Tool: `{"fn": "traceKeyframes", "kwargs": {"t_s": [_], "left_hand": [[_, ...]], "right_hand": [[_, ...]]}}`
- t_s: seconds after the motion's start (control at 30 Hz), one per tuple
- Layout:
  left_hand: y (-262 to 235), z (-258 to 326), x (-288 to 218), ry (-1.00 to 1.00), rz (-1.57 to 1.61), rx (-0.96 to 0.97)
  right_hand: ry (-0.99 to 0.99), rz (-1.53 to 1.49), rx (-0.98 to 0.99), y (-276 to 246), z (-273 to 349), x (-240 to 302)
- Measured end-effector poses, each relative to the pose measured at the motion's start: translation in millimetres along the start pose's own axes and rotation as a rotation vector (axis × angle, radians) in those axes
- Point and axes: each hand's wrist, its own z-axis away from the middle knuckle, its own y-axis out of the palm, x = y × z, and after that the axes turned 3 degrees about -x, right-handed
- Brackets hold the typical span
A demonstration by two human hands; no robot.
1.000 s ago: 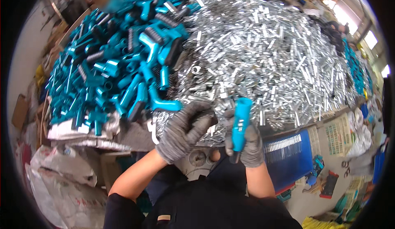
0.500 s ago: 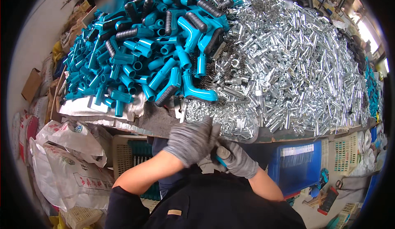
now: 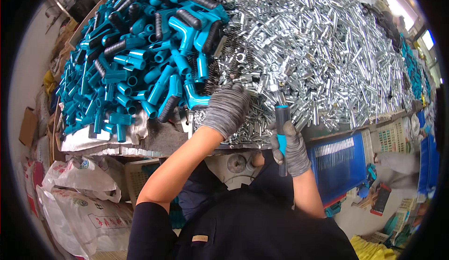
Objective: Assembling metal cylinders, springs, and small pins into plastic handles at a factory workstation.
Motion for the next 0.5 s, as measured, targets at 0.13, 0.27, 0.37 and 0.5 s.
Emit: {"fn": "traceKeyframes", "kwargs": {"t_s": [0.13, 0.27, 0.37, 0.5], "left_hand": [[-46.0, -1.3, 2.4, -0.197, 0.379, -0.03], [-94.7, 17.5, 7.9, 0.107, 0.481, 0.24], [-107.7, 32.6, 1.5, 0.022, 0.574, 0.42], [-94.1, 58.9, 10.1, -0.389, 0.82, 0.638]], "right_hand": [[-0.046, 0.135, 0.022, -13.5, -0.6, -5.1], [-0.372, 0.484, 0.278, -4.0, -1.4, -5.6], [-0.483, 0.75, 0.428, 6.3, 1.0, -13.4], [-0.446, 0.667, 0.354, 23.9, 4.0, -22.8]]}}
